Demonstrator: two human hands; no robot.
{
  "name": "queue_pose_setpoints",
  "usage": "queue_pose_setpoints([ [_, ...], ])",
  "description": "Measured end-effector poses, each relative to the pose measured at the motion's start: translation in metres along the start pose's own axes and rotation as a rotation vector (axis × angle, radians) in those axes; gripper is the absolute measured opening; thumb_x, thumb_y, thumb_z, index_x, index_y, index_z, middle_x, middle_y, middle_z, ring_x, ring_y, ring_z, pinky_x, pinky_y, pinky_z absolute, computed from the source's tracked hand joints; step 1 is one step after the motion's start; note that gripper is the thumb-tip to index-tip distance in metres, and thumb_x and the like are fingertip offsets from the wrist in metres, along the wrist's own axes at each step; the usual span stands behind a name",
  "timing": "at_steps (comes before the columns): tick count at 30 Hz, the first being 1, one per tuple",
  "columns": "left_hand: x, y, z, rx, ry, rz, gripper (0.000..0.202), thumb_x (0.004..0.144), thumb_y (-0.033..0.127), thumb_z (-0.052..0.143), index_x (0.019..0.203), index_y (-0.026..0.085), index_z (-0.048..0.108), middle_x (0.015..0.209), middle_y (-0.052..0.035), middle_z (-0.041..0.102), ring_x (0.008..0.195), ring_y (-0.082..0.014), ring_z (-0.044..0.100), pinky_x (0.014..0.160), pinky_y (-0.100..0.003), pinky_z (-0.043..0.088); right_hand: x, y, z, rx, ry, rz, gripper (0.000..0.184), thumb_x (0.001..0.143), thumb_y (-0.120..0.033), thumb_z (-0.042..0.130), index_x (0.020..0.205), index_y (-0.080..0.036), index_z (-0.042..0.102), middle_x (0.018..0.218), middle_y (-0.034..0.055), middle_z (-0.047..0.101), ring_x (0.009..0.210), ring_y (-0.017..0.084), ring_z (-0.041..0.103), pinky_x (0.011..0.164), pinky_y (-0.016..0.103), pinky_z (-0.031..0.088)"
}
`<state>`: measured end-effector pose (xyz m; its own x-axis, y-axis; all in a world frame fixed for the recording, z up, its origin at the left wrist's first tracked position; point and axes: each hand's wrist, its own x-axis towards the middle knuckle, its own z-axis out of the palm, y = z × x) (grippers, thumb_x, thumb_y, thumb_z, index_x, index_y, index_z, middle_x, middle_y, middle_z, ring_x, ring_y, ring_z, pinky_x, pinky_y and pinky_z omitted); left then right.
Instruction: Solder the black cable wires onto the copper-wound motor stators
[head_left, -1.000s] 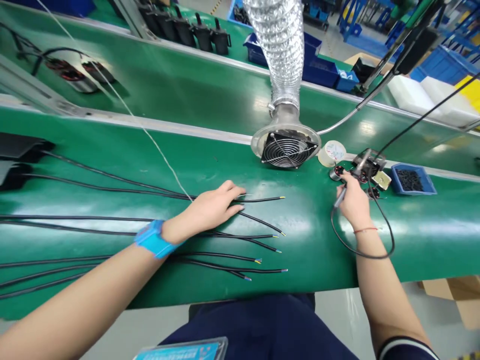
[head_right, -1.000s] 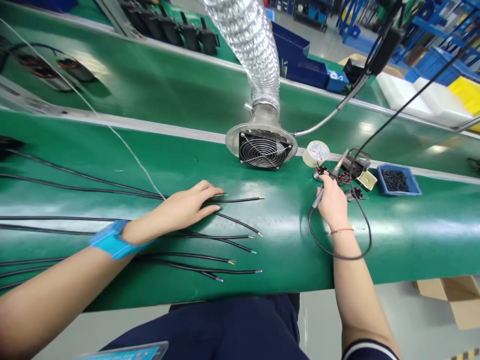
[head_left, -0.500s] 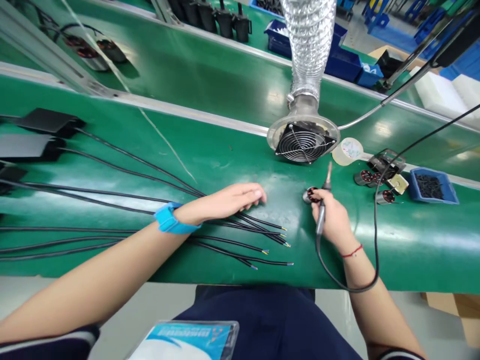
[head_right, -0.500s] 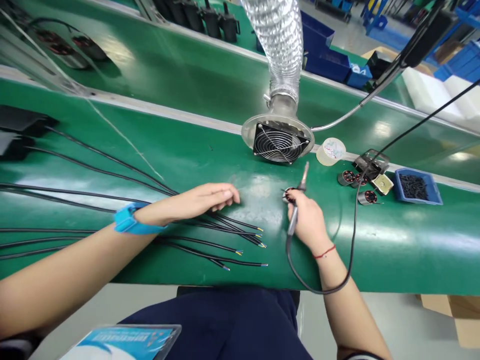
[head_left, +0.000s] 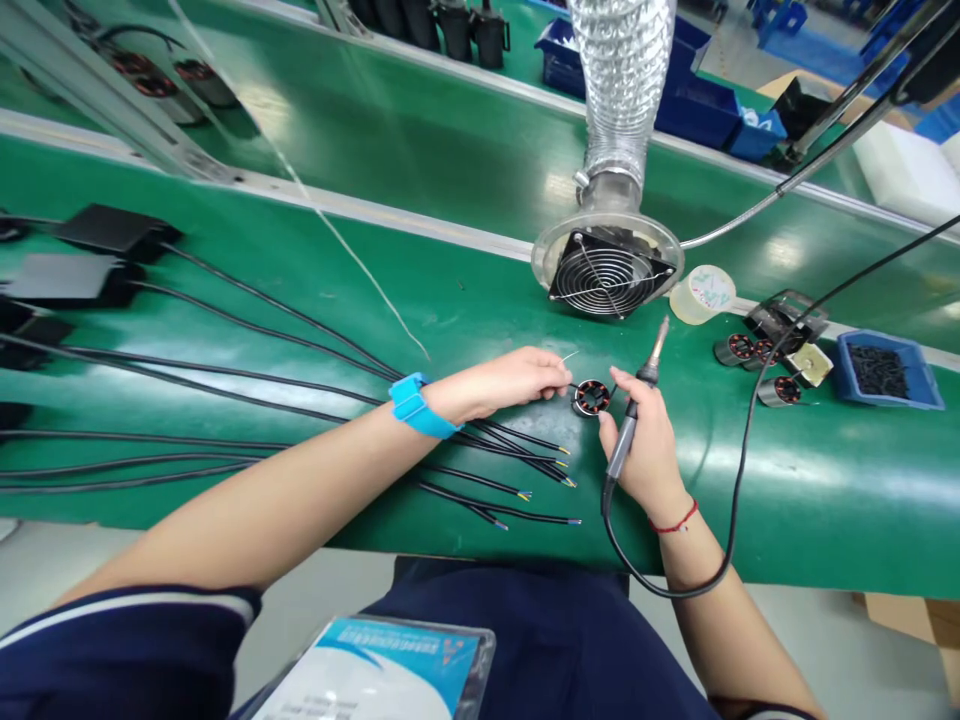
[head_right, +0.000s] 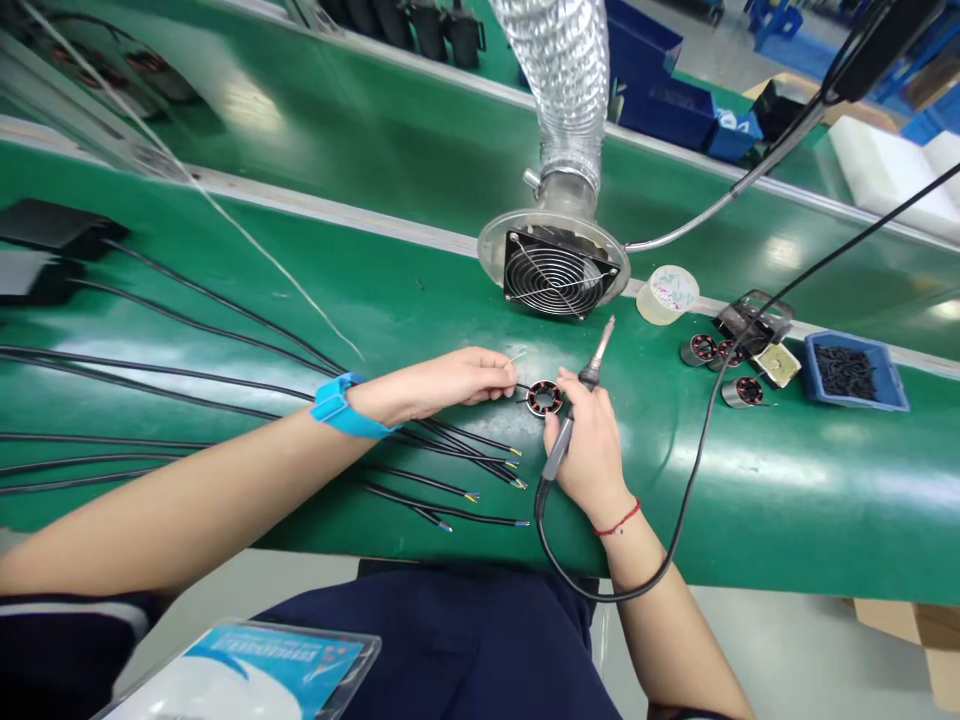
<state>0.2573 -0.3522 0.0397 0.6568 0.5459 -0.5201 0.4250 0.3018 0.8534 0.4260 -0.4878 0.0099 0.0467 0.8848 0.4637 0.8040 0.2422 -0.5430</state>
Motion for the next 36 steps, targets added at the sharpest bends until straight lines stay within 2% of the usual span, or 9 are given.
queue_pose_setpoints([
  [4, -0.001, 0.000, -0.003, -0.097, -0.033, -0.070, 0.014, 0.077, 0.015, 0.054, 0.065, 0.014, 0.061, 0.057, 0.0026, 0.044, 0.047, -0.0055, 0.032, 0.044, -0.021, 0.016, -0.007, 0.006, 0.010, 0.141, 0.080, 0.118, 0.054, 0.089, -0.015, 0.060, 0.138, -0.023, 0.040, 0.137, 0.0160, 0.056, 0.116, 0.027, 0.064, 0.092, 0.048, 0.059],
  [11, 0.009, -0.006, 0.000, -0.348, -0.136, -0.062, 0.007, 0.072, 0.016, 0.066, 0.069, 0.014, 0.060, 0.056, 0.0039, 0.042, 0.045, -0.0032, 0.029, 0.043, -0.018, 0.013, -0.010, 0.017, 0.022, 0.381, -0.098, 0.215, 0.059, 0.088, -0.020, 0.063, 0.139, -0.024, 0.033, 0.140, 0.0163, 0.056, 0.128, 0.026, 0.059, 0.108, 0.051, 0.051],
  [14, 0.013, -0.007, 0.004, -0.372, -0.147, -0.009, 0.012, 0.074, 0.020, 0.070, 0.072, 0.014, 0.060, 0.058, 0.0046, 0.042, 0.045, -0.0028, 0.028, 0.043, -0.018, 0.013, -0.010, 0.017, 0.025, 0.352, -0.083, 0.232, 0.057, 0.088, -0.021, 0.064, 0.138, -0.024, 0.035, 0.136, 0.0154, 0.059, 0.127, 0.026, 0.059, 0.109, 0.053, 0.049],
  [19, 0.007, -0.008, 0.006, -0.262, -0.028, 0.059, 0.018, 0.088, 0.032, 0.061, 0.092, 0.015, 0.061, 0.070, 0.0021, 0.051, 0.047, -0.0041, 0.029, 0.044, -0.020, 0.015, -0.012, 0.013, 0.028, 0.176, 0.041, 0.312, 0.063, 0.082, -0.029, 0.074, 0.135, -0.023, 0.039, 0.118, 0.0140, 0.066, 0.110, 0.030, 0.065, 0.098, 0.056, 0.054],
  [22, -0.003, -0.010, 0.010, -0.105, 0.071, 0.061, 0.015, 0.088, 0.031, 0.057, 0.087, 0.016, 0.056, 0.068, 0.0039, 0.049, 0.051, -0.0062, 0.033, 0.048, -0.021, 0.022, -0.014, 0.011, 0.022, 0.117, 0.039, 0.336, 0.076, 0.077, -0.040, 0.082, 0.136, -0.023, 0.037, 0.109, 0.0118, 0.067, 0.100, 0.032, 0.067, 0.093, 0.059, 0.055],
  [24, -0.009, -0.012, 0.015, 0.012, 0.056, 0.097, 0.013, 0.085, 0.029, 0.059, 0.083, 0.016, 0.056, 0.068, 0.0041, 0.049, 0.058, -0.0082, 0.039, 0.055, -0.022, 0.030, -0.016, 0.012, 0.015, 0.148, -0.022, 0.312, 0.080, 0.076, -0.041, 0.082, 0.138, -0.022, 0.035, 0.116, 0.0144, 0.066, 0.106, 0.034, 0.066, 0.095, 0.061, 0.054],
  [27, -0.015, -0.014, 0.022, 0.121, -0.017, 0.167, 0.013, 0.083, 0.029, 0.059, 0.081, 0.016, 0.056, 0.069, 0.0042, 0.050, 0.065, -0.0102, 0.043, 0.063, -0.025, 0.036, -0.017, 0.016, 0.006, 0.259, -0.172, 0.221, 0.070, 0.084, -0.026, 0.068, 0.143, -0.021, 0.030, 0.140, 0.0204, 0.053, 0.129, 0.033, 0.057, 0.106, 0.059, 0.050],
  [29, -0.017, -0.014, 0.024, 0.156, -0.020, 0.194, 0.014, 0.084, 0.030, 0.057, 0.080, 0.017, 0.055, 0.069, 0.0046, 0.049, 0.064, -0.0104, 0.042, 0.063, -0.026, 0.036, -0.017, 0.018, 0.005, 0.297, -0.230, 0.185, 0.065, 0.086, -0.016, 0.058, 0.143, -0.021, 0.028, 0.146, 0.0201, 0.049, 0.136, 0.030, 0.052, 0.110, 0.056, 0.048],
  [36, -0.027, -0.009, 0.032, 0.255, 0.070, 0.252, 0.010, 0.087, 0.028, 0.055, 0.086, 0.018, 0.055, 0.063, 0.0067, 0.042, 0.059, -0.0111, 0.040, 0.057, -0.026, 0.032, -0.016, 0.013, 0.021, 0.133, -0.082, 0.218, 0.064, 0.086, -0.030, 0.070, 0.140, -0.024, 0.036, 0.128, 0.0155, 0.062, 0.114, 0.032, 0.065, 0.095, 0.055, 0.057],
])
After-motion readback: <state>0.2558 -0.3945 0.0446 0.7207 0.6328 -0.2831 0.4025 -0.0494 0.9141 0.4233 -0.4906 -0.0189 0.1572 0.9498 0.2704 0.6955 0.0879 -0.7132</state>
